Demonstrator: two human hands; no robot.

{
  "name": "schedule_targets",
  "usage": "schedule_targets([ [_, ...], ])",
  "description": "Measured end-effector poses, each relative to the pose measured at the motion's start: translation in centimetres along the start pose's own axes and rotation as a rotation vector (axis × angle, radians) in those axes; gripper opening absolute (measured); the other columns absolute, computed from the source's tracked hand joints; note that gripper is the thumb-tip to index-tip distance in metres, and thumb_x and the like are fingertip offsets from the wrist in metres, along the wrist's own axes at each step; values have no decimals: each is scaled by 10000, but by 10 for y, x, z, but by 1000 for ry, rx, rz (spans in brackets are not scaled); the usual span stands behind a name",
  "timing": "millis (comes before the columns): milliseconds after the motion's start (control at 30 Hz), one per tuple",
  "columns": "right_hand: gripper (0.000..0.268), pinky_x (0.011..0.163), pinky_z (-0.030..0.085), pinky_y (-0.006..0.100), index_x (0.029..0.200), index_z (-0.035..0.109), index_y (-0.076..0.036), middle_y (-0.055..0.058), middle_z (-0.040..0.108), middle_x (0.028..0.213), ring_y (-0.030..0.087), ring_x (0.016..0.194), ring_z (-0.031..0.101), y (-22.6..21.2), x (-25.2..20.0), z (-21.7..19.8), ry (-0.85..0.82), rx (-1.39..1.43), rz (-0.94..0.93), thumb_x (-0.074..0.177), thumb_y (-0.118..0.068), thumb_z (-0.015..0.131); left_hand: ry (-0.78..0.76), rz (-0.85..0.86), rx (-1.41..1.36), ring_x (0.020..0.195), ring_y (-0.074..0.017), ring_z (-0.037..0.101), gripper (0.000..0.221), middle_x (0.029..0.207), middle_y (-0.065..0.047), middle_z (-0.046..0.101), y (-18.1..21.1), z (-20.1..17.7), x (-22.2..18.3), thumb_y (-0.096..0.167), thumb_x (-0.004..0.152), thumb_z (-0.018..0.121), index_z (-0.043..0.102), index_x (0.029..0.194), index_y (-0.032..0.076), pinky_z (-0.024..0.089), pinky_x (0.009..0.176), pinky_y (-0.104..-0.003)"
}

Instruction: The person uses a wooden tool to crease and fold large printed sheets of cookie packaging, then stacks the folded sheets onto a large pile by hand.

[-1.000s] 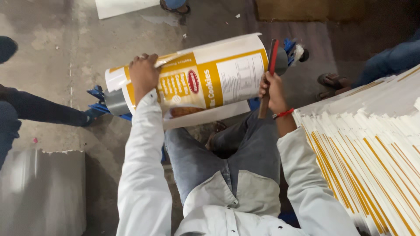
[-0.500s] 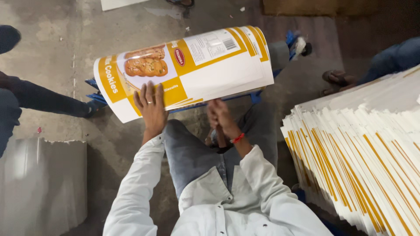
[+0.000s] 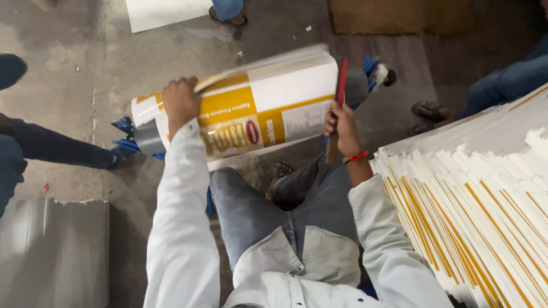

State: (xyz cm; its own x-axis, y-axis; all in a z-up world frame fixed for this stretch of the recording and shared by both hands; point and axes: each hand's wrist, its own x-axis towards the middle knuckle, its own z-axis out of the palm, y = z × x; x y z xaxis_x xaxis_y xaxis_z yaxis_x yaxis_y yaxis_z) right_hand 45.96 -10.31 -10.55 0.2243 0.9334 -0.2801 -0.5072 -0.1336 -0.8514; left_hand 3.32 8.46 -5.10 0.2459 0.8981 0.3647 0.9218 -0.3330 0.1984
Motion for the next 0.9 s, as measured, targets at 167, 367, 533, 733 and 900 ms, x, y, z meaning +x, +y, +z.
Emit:
schedule_targets([
  [167, 246, 393, 396, 275, 877, 493, -182, -41, 414, 607, 98, 436, 427, 20, 26, 10, 109, 162, 0, 1073, -328, 523, 140, 85, 9, 1246, -363, 569, 550, 1294, -130, 669, 17, -16, -62, 209, 789, 815, 676, 1315, 137, 399, 1088, -552],
  [367, 266, 366, 334, 249, 888, 498, -160, -48, 429, 598, 71, 418, 404, 113, -80, 117, -314, -32, 172, 1074, -337, 564, 211, 190, 111, 1347, -410, 461, 820, 1422, -226, 554, 41, -32, -138, 284, 669, 839, 606, 1420, 53, 301, 1129, -620],
  [533, 215, 357, 370, 248, 903, 530, -170, -65, 409, 574, 64, 401, 418, 105, -107, 111, -572, 49, 407, 1036, -337, 554, 328, 167, 169, 1371, -325, 544, 465, 1427, -107, 624, 28, -36, -127, 137, 962, 817, 677, 1405, 145, 377, 1208, -503],
  [733, 196, 363, 384, 268, 936, 514, -174, -61, 407, 587, 80, 402, 419, 68, -31, 40, -21, 90, 112, 1067, -316, 550, 58, -4, -120, 1125, -387, 631, 405, 1185, -153, 712, 19, -25, -22, 90, 834, 689, 722, 1237, 115, 482, 990, -508],
  [900, 230, 419, 443, 279, 939, 511, -167, -45, 431, 635, 88, 460, 450, 25, 14, -11, 93, 93, -49, 1086, -344, 521, 149, 109, -58, 1156, -379, 607, 458, 1213, -140, 695, 42, -7, -38, 190, 795, 812, 679, 1223, 96, 423, 1040, -541],
])
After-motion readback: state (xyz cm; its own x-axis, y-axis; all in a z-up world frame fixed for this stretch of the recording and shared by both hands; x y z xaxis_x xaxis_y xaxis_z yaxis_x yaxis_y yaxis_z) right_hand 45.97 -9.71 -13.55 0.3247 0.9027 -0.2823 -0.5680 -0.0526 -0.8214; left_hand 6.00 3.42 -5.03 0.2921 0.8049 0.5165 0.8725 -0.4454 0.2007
